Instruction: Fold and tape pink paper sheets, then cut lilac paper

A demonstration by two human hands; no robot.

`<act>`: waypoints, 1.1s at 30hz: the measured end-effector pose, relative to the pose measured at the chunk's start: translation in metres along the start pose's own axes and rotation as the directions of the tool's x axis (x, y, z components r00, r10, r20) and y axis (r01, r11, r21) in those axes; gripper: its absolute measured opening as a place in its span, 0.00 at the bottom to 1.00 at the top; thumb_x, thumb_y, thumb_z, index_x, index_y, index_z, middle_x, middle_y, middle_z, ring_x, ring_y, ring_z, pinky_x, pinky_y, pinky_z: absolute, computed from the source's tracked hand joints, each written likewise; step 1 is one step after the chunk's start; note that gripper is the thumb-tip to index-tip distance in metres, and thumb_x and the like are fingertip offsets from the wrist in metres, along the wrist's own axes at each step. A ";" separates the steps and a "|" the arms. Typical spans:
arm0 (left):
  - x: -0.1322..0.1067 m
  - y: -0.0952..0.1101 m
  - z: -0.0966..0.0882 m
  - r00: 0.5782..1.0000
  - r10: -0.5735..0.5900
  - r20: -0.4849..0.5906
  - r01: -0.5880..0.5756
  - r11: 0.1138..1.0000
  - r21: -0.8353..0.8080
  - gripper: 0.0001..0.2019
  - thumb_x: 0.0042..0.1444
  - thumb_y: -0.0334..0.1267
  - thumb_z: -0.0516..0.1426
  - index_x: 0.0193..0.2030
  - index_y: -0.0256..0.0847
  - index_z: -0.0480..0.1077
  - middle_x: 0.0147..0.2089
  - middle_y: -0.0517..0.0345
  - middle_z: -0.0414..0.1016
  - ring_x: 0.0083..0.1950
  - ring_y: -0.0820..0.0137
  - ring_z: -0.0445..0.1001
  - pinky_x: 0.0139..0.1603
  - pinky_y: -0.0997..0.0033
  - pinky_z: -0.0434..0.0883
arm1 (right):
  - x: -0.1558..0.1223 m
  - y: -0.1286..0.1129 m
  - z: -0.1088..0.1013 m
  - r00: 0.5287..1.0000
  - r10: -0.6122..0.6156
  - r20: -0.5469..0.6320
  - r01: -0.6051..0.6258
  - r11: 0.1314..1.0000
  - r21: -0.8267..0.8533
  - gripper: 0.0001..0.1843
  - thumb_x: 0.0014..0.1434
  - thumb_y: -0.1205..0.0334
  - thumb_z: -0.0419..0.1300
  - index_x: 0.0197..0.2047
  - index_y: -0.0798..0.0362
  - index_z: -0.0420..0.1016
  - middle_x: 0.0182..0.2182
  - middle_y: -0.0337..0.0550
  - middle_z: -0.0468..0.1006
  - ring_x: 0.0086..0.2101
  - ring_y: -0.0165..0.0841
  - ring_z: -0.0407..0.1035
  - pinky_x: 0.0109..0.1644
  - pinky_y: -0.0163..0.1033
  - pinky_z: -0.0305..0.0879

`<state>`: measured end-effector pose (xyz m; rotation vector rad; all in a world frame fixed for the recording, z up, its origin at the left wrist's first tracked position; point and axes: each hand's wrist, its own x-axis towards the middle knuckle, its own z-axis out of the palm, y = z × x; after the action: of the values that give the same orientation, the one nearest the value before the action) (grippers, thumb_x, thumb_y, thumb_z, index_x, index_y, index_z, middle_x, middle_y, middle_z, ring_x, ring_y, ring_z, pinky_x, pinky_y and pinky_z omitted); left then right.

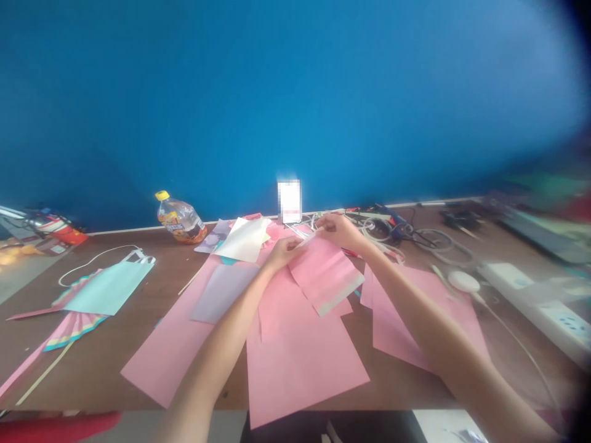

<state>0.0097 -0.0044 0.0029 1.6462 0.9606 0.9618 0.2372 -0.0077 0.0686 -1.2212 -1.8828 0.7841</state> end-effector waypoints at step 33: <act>-0.005 0.010 0.000 0.990 -0.028 0.138 0.008 0.990 0.143 0.27 0.56 0.60 0.56 0.23 0.41 0.50 0.24 0.65 0.45 0.25 0.77 0.47 0.27 0.70 0.43 | 0.000 -0.001 0.018 0.992 0.024 0.127 -0.021 0.999 -0.023 0.22 0.44 0.61 0.63 0.45 0.53 0.76 0.20 0.31 0.60 0.23 0.27 0.54 0.25 0.32 0.47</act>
<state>0.0090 -0.0113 0.0114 1.7954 0.9652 0.7688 0.2216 -0.0097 0.0599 -1.2337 -1.9877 0.8738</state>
